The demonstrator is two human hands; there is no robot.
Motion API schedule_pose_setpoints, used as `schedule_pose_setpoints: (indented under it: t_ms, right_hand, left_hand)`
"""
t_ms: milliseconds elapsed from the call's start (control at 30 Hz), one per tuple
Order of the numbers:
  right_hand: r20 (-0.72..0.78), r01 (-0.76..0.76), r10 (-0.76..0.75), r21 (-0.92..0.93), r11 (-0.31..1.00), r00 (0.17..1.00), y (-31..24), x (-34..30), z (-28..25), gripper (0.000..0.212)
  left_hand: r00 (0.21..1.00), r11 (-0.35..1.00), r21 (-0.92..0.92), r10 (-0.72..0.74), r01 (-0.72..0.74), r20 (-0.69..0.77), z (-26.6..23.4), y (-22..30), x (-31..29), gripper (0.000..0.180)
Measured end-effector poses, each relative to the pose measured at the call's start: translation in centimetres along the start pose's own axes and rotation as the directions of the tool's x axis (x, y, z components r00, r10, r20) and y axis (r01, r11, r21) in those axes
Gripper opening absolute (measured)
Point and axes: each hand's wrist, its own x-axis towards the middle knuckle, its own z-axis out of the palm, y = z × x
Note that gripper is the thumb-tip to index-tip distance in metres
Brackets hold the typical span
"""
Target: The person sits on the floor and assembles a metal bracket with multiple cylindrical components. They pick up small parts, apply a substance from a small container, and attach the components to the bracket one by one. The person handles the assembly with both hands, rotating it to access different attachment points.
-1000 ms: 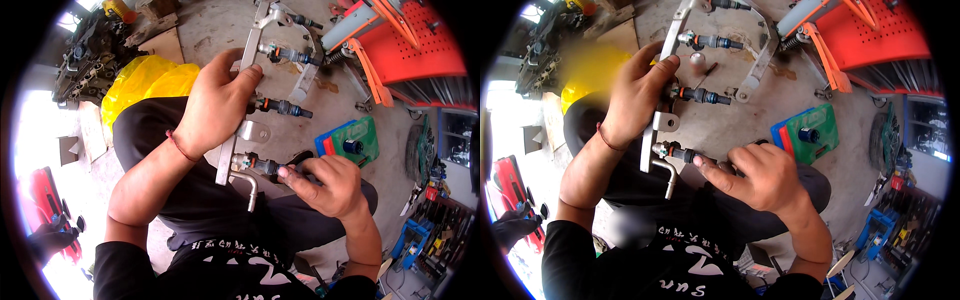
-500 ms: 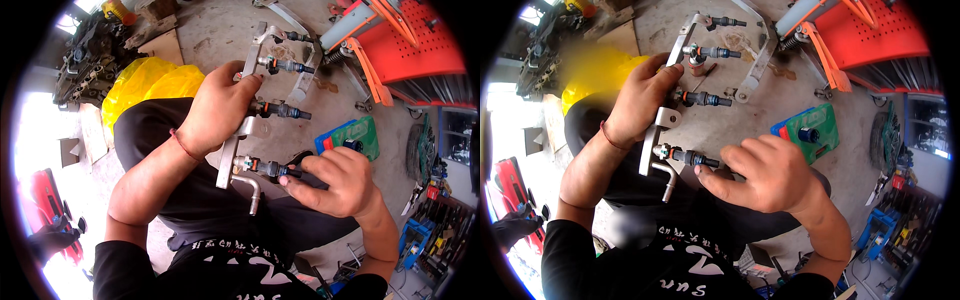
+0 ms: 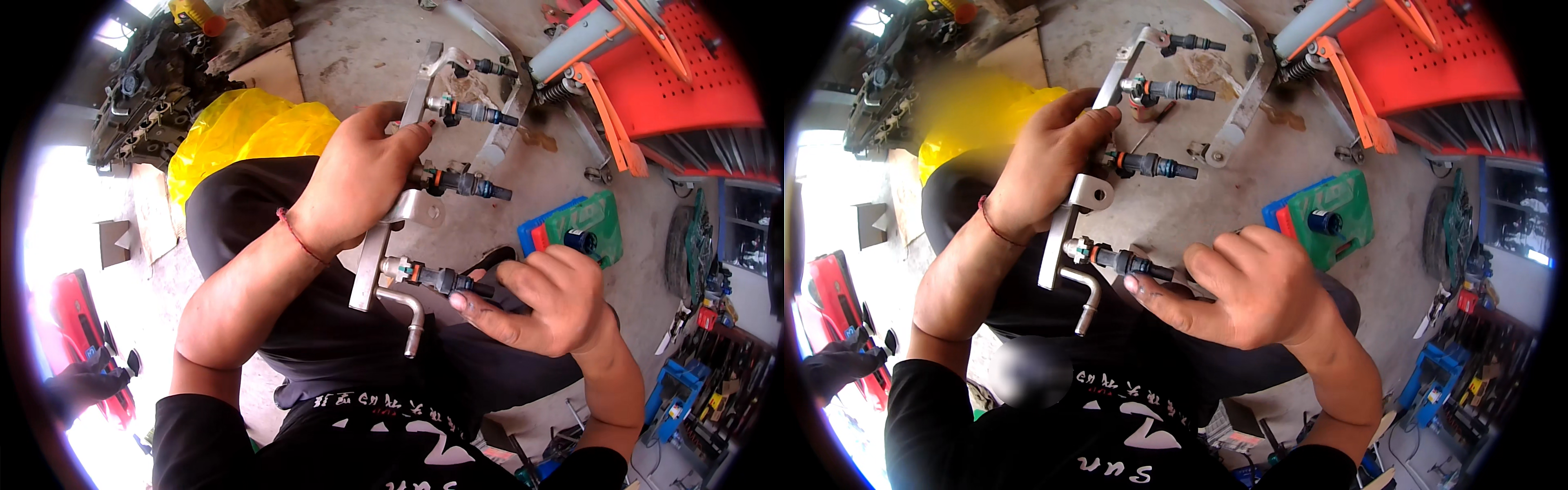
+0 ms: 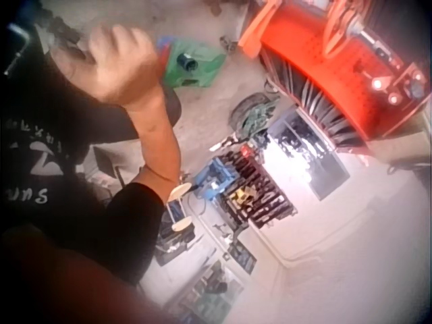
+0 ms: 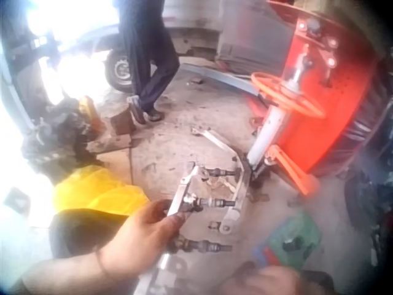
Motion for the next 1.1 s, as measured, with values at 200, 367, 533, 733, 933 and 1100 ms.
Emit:
schedule_pose_setpoints:
  t_ms: [200,367,533,733,933,1100]
  right_hand:
    - [-0.022,0.033,-0.037,-0.13,0.991,0.999,0.1,0.8,-0.7,0.039]
    - [0.035,-0.169,0.168,0.353,0.92,0.985,0.4,0.5,-0.4,0.036]
    - [0.345,-0.566,0.617,0.799,0.203,0.708,-2.2,-0.3,0.8,0.036]
    - [0.736,-0.635,0.558,0.648,-0.42,0.383,-2.1,0.4,0.9,0.034]
    - [0.87,-0.687,0.411,0.476,-0.549,0.274,-1.4,0.8,1.1,0.036]
    - [0.597,-0.663,0.686,0.716,-0.22,0.417,-3.2,0.3,2.8,0.029]
  left_hand:
    - [1.0,1.0,-0.001,0.026,-0.026,0.009,-0.2,-1.3,0.6,0.042]
    - [0.996,0.996,0.013,0.083,-0.083,-0.028,0.2,-0.6,0.1,0.041]
    - [0.982,0.987,0.001,0.159,-0.159,-0.104,0.4,0.5,-0.5,0.044]
    - [0.917,0.928,0.123,0.369,-0.353,-0.152,1.0,1.0,-1.6,0.045]
    - [0.906,0.915,0.129,0.4,-0.383,-0.141,1.1,1.7,-2.4,0.044]
    - [0.907,0.915,0.141,0.396,-0.377,-0.142,1.0,1.3,-2.1,0.044]
